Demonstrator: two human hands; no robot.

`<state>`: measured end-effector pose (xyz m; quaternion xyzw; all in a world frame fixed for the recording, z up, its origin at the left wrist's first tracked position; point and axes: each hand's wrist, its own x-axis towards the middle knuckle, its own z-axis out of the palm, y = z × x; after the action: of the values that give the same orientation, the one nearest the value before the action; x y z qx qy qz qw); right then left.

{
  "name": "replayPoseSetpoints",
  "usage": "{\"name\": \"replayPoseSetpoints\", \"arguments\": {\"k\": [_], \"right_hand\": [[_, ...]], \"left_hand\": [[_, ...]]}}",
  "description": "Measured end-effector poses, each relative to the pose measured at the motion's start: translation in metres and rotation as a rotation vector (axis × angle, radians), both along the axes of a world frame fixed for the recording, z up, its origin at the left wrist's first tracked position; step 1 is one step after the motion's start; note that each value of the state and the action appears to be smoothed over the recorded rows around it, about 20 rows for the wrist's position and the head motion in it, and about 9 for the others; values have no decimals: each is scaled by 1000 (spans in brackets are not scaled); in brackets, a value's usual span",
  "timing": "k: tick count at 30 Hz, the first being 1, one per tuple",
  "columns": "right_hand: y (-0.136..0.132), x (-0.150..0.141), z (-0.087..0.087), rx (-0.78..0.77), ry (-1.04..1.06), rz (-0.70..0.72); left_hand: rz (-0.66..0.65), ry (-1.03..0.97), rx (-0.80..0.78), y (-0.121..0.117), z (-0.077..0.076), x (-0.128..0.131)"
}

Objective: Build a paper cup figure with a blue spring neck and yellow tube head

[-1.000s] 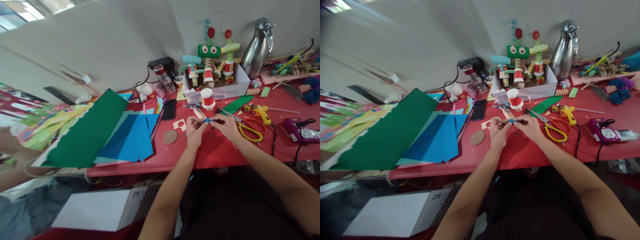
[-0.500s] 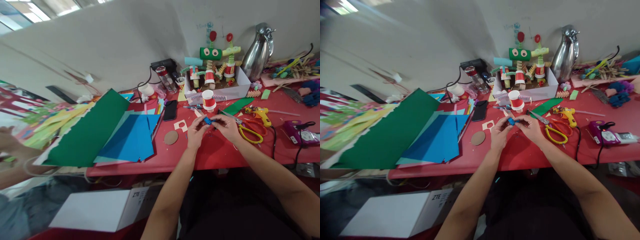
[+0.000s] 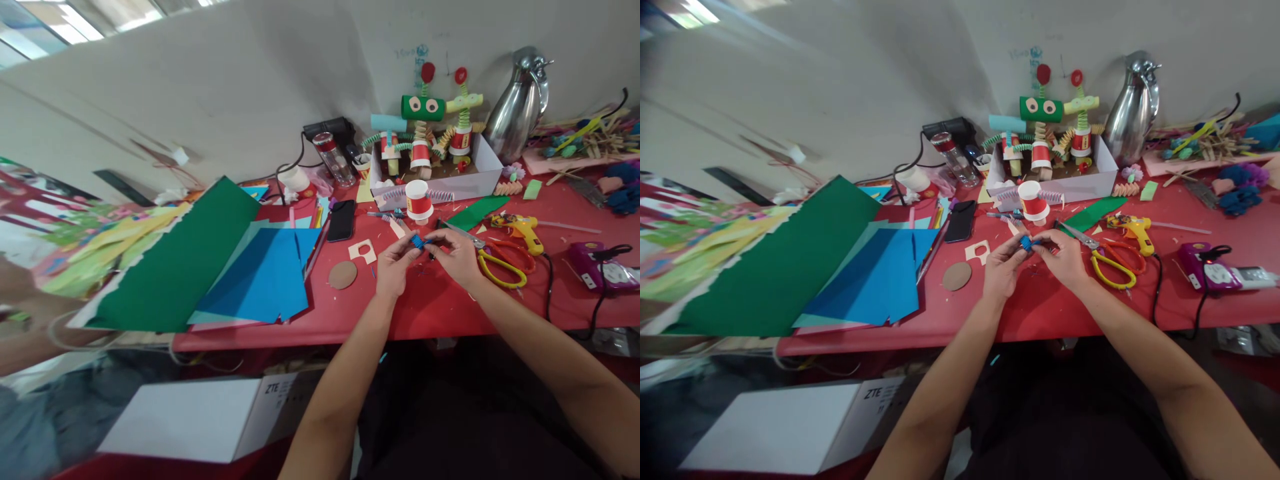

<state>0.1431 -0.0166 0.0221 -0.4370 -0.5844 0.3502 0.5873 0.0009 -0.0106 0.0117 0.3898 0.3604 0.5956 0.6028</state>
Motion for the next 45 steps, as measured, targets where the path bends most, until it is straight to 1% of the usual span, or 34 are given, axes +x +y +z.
{"name": "replayPoseSetpoints", "arguments": {"k": [3,6,12,15,17,19,23,26,28,31,34,37,39,41,42,43,45], "right_hand": [[-2,0,1,21,-25,-6],[-3,-1,1,14,-5,5],[-2,-2,-2,-24,17,14],[1,-1,-5,-38,41,43],[2,-1,-5,-37,34,108],[2,0,-4,-3,-9,155],[1,1,-2,83,-143,94],[1,1,-1,84,-191,71],[2,1,-1,91,-176,60],[3,2,-3,102,-130,29],[4,2,-5,96,-135,18],[3,-2,-6,87,-179,30],[1,-1,-3,60,-202,45],[-3,9,5,20,-234,38],[-6,19,10,-2,-267,10],[-9,34,15,-26,-314,-38],[-16,72,25,-96,-489,-216]], "left_hand": [[24,7,17,0,-2,1],[50,34,39,-1,-3,1],[44,62,78,-3,-2,1],[7,22,18,0,-2,1],[-38,-45,-65,2,-3,0],[-78,-111,-152,4,-4,-2],[-146,-180,-274,7,-7,-6],[-176,-211,-316,7,-9,-6],[-171,-211,-307,6,-9,-5],[-139,-184,-250,5,-10,-2],[-105,-174,-227,4,-10,0],[-69,-191,-284,5,-8,2],[-41,-223,-344,6,-5,3],[-10,-258,-407,8,-2,3],[2,-272,-436,8,-1,3],[10,-283,-460,9,0,3],[14,-299,-492,10,3,2]]}}
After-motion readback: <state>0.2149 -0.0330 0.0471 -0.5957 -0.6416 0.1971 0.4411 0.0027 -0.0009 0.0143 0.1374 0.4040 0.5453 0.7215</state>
